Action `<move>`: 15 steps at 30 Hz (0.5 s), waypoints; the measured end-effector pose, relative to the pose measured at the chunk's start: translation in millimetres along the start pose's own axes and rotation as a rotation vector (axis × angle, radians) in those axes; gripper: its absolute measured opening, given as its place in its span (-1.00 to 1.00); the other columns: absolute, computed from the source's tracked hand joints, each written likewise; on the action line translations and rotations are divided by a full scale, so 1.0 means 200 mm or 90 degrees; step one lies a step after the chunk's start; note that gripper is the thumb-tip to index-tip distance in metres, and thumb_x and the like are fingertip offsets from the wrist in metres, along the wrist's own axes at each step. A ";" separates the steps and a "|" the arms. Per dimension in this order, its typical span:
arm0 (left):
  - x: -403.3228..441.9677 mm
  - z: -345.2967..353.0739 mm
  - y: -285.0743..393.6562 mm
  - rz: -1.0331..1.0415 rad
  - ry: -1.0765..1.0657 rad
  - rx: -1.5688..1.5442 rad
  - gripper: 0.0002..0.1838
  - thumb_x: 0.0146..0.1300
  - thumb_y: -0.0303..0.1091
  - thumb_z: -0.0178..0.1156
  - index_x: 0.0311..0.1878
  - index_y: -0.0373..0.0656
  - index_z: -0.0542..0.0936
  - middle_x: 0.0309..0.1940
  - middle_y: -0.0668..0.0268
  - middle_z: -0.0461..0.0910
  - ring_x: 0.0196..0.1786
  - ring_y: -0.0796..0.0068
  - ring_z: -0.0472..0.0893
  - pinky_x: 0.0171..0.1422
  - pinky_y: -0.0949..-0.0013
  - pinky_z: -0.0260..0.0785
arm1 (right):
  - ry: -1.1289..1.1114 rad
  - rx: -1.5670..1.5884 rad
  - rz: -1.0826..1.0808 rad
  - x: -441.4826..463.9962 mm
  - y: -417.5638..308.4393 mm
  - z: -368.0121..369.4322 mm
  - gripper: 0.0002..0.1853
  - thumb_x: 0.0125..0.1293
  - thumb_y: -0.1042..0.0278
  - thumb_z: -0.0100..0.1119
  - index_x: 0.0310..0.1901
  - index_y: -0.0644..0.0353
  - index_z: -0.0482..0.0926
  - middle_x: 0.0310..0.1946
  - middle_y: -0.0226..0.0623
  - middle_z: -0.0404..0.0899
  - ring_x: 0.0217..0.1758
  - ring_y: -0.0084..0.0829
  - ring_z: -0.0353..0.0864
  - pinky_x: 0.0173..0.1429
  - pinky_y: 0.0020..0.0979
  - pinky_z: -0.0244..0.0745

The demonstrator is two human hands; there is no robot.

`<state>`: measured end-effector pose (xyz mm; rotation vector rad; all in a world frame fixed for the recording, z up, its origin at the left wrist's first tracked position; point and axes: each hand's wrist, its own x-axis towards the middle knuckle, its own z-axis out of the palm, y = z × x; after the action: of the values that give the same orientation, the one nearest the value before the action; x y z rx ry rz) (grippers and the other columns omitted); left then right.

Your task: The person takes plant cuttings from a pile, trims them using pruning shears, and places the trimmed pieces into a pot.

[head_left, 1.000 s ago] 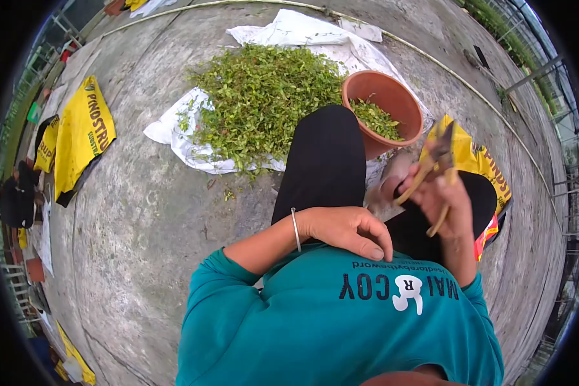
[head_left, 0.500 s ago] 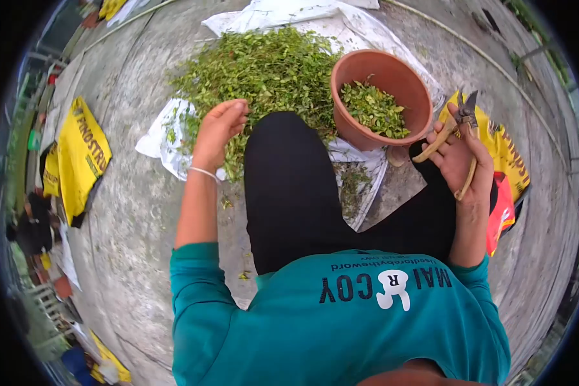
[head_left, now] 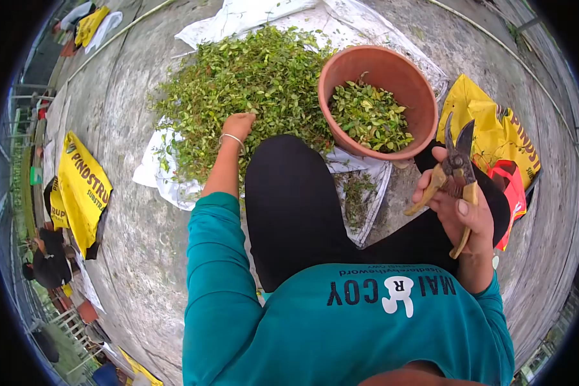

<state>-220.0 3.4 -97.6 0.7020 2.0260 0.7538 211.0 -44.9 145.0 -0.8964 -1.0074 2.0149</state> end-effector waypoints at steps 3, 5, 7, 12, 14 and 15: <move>-0.02 -0.02 0.00 0.030 -0.028 -0.073 -0.73 0.22 -0.18 0.19 -0.35 -0.23 0.60 -0.57 0.37 0.53 -0.64 0.68 0.36 -0.59 0.65 0.13 | 0.008 0.004 0.010 -0.02 0.01 0.01 -0.10 0.02 0.16 0.26 0.38 0.32 0.10 -0.02 0.03 0.44 -0.04 -0.14 0.52 0.14 -0.26 0.37; -0.07 -0.09 0.07 0.037 -0.061 -0.190 -0.77 0.24 -0.24 0.14 -0.29 -0.25 0.59 -0.54 0.35 0.54 -0.60 0.67 0.38 -0.56 0.65 0.15 | -0.006 0.015 -0.011 -0.02 0.01 0.02 -0.15 0.05 0.23 0.22 0.37 0.35 0.12 -0.04 0.00 0.46 -0.03 -0.19 0.51 0.13 -0.28 0.37; -0.15 -0.20 0.17 0.103 -0.055 -0.302 -0.81 0.25 -0.29 0.11 -0.28 -0.22 0.59 -0.49 0.34 0.57 -0.53 0.62 0.45 -0.50 0.62 0.23 | -0.017 0.021 -0.032 -0.03 0.00 0.03 -0.17 0.06 0.26 0.21 0.36 0.37 0.13 -0.05 -0.02 0.47 -0.02 -0.21 0.51 0.12 -0.29 0.37; -0.51 -0.53 0.53 0.284 0.027 -0.537 -0.85 0.25 -0.37 0.10 -0.22 -0.21 0.59 -0.36 0.29 0.65 -0.43 0.57 0.55 -0.40 0.63 0.32 | -0.056 -0.011 -0.040 -0.04 0.01 0.07 -0.21 0.09 0.28 0.20 0.35 0.35 0.16 -0.04 -0.06 0.48 -0.03 -0.26 0.50 0.11 -0.33 0.35; -0.63 -0.65 0.63 0.333 0.065 -0.482 -0.85 0.26 -0.37 0.11 -0.19 -0.21 0.59 -0.33 0.28 0.65 -0.40 0.56 0.57 -0.35 0.63 0.35 | -0.074 -0.032 -0.040 -0.05 0.01 0.07 -0.25 0.11 0.30 0.19 0.35 0.34 0.19 -0.04 -0.09 0.48 -0.04 -0.28 0.50 0.10 -0.36 0.35; -0.68 -0.71 0.66 0.357 0.084 -0.455 -0.85 0.26 -0.37 0.12 -0.18 -0.21 0.58 -0.32 0.27 0.66 -0.39 0.56 0.58 -0.33 0.62 0.36 | -0.082 -0.043 -0.040 -0.06 0.01 0.07 -0.26 0.12 0.31 0.18 0.34 0.34 0.20 -0.05 -0.10 0.48 -0.04 -0.29 0.49 0.09 -0.37 0.35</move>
<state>-247.5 -39.9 132.6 0.7952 1.4885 1.7699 205.4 -60.2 151.4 -0.7672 -1.1661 2.0171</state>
